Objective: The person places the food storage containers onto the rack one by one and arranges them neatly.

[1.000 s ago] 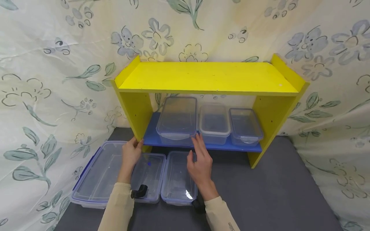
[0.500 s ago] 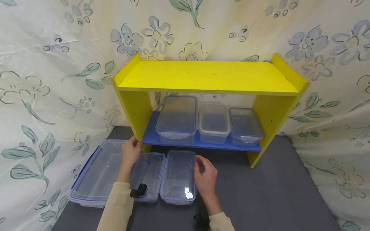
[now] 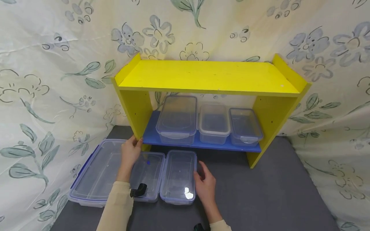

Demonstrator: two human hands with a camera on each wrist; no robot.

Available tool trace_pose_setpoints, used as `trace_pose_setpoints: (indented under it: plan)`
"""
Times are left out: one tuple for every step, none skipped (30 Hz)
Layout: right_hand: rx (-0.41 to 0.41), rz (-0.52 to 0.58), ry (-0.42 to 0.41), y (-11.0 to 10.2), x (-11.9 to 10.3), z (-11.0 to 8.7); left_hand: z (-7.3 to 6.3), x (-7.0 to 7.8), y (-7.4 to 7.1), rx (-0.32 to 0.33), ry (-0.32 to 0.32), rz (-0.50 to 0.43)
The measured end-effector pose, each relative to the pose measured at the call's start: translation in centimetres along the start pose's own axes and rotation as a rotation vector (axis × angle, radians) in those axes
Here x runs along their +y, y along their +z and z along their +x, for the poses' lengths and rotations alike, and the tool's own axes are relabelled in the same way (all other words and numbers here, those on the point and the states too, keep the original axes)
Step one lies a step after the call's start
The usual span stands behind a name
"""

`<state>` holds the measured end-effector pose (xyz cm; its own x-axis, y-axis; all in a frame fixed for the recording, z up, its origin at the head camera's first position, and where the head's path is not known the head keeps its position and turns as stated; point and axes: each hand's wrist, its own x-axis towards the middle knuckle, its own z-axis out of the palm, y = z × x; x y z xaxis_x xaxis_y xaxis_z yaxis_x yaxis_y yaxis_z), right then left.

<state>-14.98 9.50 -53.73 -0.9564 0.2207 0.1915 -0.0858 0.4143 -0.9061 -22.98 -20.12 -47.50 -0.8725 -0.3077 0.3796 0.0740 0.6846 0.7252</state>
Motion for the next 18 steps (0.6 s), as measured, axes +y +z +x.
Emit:
trace_pose_setpoints:
  plan:
    - [-0.016, 0.014, 0.035, 0.0, 0.2, -0.1, 0.0, 0.0, 0.0, 0.001, -0.002, -0.002]
    - [-0.030, 0.020, 0.069, 0.0, 0.4, -0.2, 0.0, 0.0, 0.0, 0.003, -0.004, -0.002]
    - [-0.045, 0.031, 0.099, 0.0, 0.5, -0.3, 0.0, 0.1, 0.0, 0.005, -0.005, -0.002]
    - [-0.063, 0.040, 0.128, 0.0, 0.7, -0.4, 0.0, 0.1, 0.0, 0.006, -0.007, -0.002]
    - [-0.078, 0.050, 0.153, 0.1, 0.8, -0.5, 0.0, 0.1, -0.1, 0.007, -0.008, -0.001]
    - [-0.095, 0.063, 0.183, 0.1, 1.0, -0.6, 0.0, 0.1, -0.1, 0.008, -0.009, -0.001]
    - [-0.111, 0.075, 0.205, 0.1, 1.1, -0.7, 0.0, 0.1, -0.1, 0.010, -0.009, 0.001]
    - [-0.122, 0.083, 0.224, 0.1, 1.2, -0.8, 0.0, 0.1, -0.1, 0.011, -0.007, 0.002]
    - [-0.131, 0.091, 0.237, 0.1, 1.3, -1.0, 0.0, 0.1, -0.1, 0.012, -0.006, 0.003]
    - [-0.138, 0.093, 0.248, 0.1, 1.4, -1.1, 0.0, 0.1, 0.0, 0.013, -0.004, 0.006]
    - [-0.142, 0.096, 0.258, 0.0, 1.4, -1.3, 0.0, 0.1, 0.0, 0.013, -0.001, 0.009]
    - [-0.148, 0.096, 0.269, -0.1, 1.4, -1.5, 0.0, 0.1, 0.0, 0.013, 0.001, 0.011]
    - [-0.153, 0.098, 0.280, -0.3, 1.4, -1.7, 0.0, 0.0, 0.1, 0.011, 0.003, 0.014]
    - [-0.161, 0.103, 0.289, -0.4, 1.4, -2.0, 0.0, 0.0, 0.1, 0.010, 0.004, 0.014]
    - [-0.170, 0.115, 0.299, -0.6, 1.4, -2.2, 0.0, 0.0, 0.1, 0.009, 0.004, 0.012]
    - [-0.180, 0.133, 0.310, -0.7, 1.4, -2.5, 0.0, 0.0, 0.1, 0.008, 0.003, 0.011]
    - [-0.192, 0.148, 0.318, -0.8, 1.4, -2.8, 0.0, 0.0, 0.1, 0.007, 0.002, 0.008]
    - [-0.204, 0.163, 0.324, -0.9, 1.4, -3.0, 0.0, 0.0, 0.1, 0.007, 0.000, 0.006]
